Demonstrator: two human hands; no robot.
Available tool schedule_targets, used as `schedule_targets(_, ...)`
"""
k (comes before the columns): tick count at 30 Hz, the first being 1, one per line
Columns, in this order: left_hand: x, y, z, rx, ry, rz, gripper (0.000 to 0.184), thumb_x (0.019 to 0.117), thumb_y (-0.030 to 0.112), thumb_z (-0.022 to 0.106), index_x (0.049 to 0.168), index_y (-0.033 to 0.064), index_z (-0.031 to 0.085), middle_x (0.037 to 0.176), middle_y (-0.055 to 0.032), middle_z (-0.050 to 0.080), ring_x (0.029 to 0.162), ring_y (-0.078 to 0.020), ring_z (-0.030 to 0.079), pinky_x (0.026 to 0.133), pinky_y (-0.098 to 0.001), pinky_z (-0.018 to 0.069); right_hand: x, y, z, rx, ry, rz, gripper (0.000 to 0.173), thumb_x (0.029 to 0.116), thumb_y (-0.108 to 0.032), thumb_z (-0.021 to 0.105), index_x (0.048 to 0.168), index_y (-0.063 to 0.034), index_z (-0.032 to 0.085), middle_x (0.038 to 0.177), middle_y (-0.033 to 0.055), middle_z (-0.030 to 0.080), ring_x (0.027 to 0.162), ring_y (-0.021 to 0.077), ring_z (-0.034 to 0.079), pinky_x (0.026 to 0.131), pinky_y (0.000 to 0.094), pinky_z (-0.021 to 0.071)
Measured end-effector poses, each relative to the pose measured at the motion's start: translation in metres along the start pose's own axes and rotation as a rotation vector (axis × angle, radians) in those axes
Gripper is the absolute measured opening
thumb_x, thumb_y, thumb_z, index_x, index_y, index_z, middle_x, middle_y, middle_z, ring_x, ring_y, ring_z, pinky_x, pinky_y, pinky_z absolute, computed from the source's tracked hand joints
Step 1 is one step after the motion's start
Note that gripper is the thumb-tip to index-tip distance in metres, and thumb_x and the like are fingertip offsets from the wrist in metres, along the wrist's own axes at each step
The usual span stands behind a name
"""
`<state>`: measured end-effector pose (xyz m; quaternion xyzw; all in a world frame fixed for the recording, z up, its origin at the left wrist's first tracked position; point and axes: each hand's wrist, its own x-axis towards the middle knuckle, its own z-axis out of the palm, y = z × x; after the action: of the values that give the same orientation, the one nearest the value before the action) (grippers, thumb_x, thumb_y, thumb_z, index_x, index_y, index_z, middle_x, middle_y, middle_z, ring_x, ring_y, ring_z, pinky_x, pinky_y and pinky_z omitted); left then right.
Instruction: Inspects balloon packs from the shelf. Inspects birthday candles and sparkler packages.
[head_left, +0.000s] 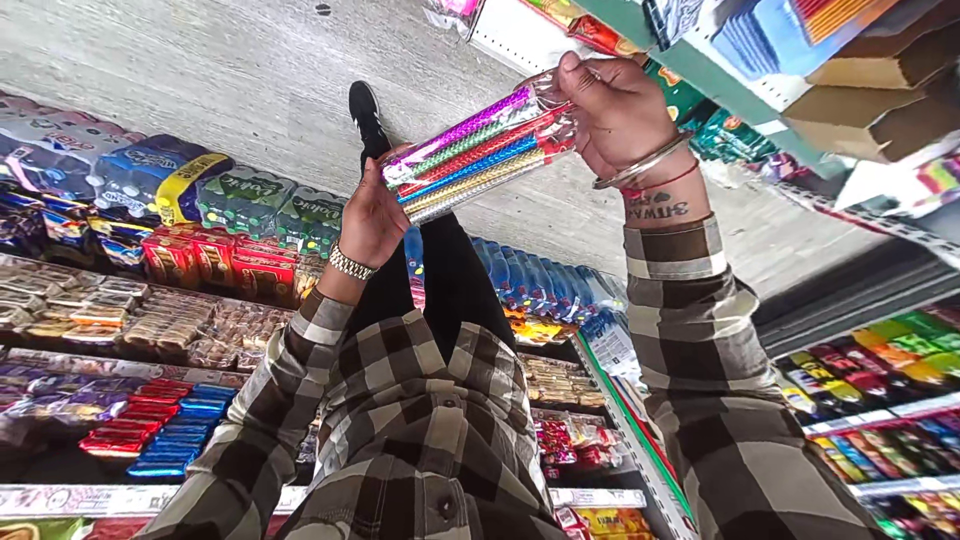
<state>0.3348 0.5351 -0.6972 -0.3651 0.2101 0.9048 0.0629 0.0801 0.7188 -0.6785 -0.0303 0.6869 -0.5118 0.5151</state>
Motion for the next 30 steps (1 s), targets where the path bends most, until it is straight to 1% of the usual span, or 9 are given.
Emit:
schedule_targets(2, 0.001, -0.001, -0.002, -0.024, 0.003, -0.013, 0.064, 0.1093, 0.051, 0.008, 0.148, 0.0176, 0.046, 0.139, -0.012, 0.059, 0.125, -0.0263, 0.061, 0.101, -0.0474, 0.0537, 0.001, -0.003, -0.003, 0.027, -0.05, 0.031, 0.039, 0.1118, -0.033, 0.039, 0.096, -0.0145, 0.069, 0.093, -0.0048, 0.073, 0.085, 0.0064, 0.07, 0.074, 0.0274, 0.0605)
schedule_targets(5, 0.003, -0.003, -0.004, -0.062, 0.015, -0.028, 0.065, 0.1086, 0.053, 0.007, 0.148, 0.0175, 0.046, 0.139, -0.0122, 0.059, 0.126, -0.0274, 0.06, 0.101, -0.0483, 0.0535, 0.0, -0.012, -0.01, 0.142, -0.183, 0.111, 0.047, 0.1136, -0.036, 0.03, 0.119, -0.0064, 0.066, 0.107, 0.0041, 0.075, 0.097, 0.0168, 0.074, 0.083, 0.0384, 0.0644)
schedule_targets(7, 0.004, -0.004, -0.004, -0.089, 0.041, -0.035, 0.066, 0.1081, 0.055, 0.008, 0.145, 0.0156, 0.047, 0.137, -0.0123, 0.061, 0.125, -0.0275, 0.061, 0.101, -0.0486, 0.0539, 0.0, -0.015, -0.017, 0.164, -0.26, 0.125, 0.05, 0.1134, -0.039, 0.027, 0.128, -0.0072, 0.063, 0.116, 0.0055, 0.074, 0.104, 0.0191, 0.073, 0.088, 0.0411, 0.0635)
schedule_targets(10, 0.003, -0.003, -0.004, -0.122, 0.057, -0.044, 0.066, 0.108, 0.055, 0.009, 0.144, 0.0153, 0.047, 0.136, -0.0126, 0.061, 0.125, -0.0278, 0.061, 0.1, -0.0489, 0.054, 0.0, -0.012, -0.026, 0.145, -0.314, 0.077, 0.039, 0.1115, -0.035, 0.036, 0.13, -0.0109, 0.06, 0.12, 0.0035, 0.071, 0.107, 0.0183, 0.072, 0.089, 0.0402, 0.0632)
schedule_targets(13, 0.004, -0.002, -0.003, -0.132, 0.051, -0.035, 0.067, 0.1077, 0.056, 0.009, 0.142, 0.0146, 0.049, 0.135, -0.0133, 0.062, 0.123, -0.0284, 0.063, 0.099, -0.0488, 0.0548, 0.001, -0.011, -0.03, 0.113, -0.313, 0.042, 0.037, 0.1089, -0.035, 0.045, 0.132, -0.0103, 0.06, 0.123, 0.0034, 0.07, 0.108, 0.0177, 0.071, 0.089, 0.0381, 0.0626)
schedule_targets(17, 0.005, -0.002, -0.002, -0.136, 0.04, -0.022, 0.067, 0.1074, 0.057, 0.009, 0.143, 0.016, 0.048, 0.136, -0.013, 0.062, 0.124, -0.0289, 0.062, 0.1, -0.0493, 0.0545, 0.001, -0.01, -0.032, 0.122, -0.326, 0.012, 0.034, 0.109, -0.032, 0.045, 0.131, -0.0117, 0.061, 0.123, 0.0025, 0.069, 0.11, 0.0159, 0.07, 0.091, 0.0358, 0.0618)
schedule_targets(23, 0.007, 0.0, 0.0, -0.144, 0.021, -0.006, 0.065, 0.1076, 0.056, 0.01, 0.144, 0.0182, 0.047, 0.137, -0.0126, 0.061, 0.125, -0.0295, 0.061, 0.1, -0.0498, 0.0541, -0.001, -0.014, -0.028, 0.186, -0.237, 0.017, 0.041, 0.1128, -0.035, 0.03, 0.126, -0.0119, 0.062, 0.116, -0.0007, 0.072, 0.107, 0.0128, 0.071, 0.092, 0.0347, 0.0612)
schedule_targets(26, 0.007, 0.0, -0.001, -0.147, 0.016, -0.008, 0.063, 0.1077, 0.056, 0.011, 0.145, 0.0187, 0.047, 0.139, -0.0129, 0.059, 0.126, -0.0304, 0.06, 0.1, -0.0513, 0.0535, -0.001, -0.013, -0.029, 0.22, -0.257, 0.028, 0.056, 0.1129, -0.041, 0.02, 0.135, -0.0069, 0.058, 0.122, 0.0052, 0.071, 0.113, 0.018, 0.069, 0.096, 0.0399, 0.0597)
schedule_targets(30, 0.007, 0.0, 0.0, -0.151, 0.015, -0.012, 0.065, 0.1075, 0.057, 0.012, 0.143, 0.0166, 0.048, 0.137, -0.0139, 0.061, 0.124, -0.0302, 0.062, 0.099, -0.0507, 0.0543, -0.002, -0.013, -0.03, 0.237, -0.284, 0.025, 0.063, 0.1115, -0.046, 0.011, 0.136, -0.0086, 0.055, 0.125, 0.0059, 0.069, 0.118, 0.0186, 0.067, 0.101, 0.04, 0.0572)
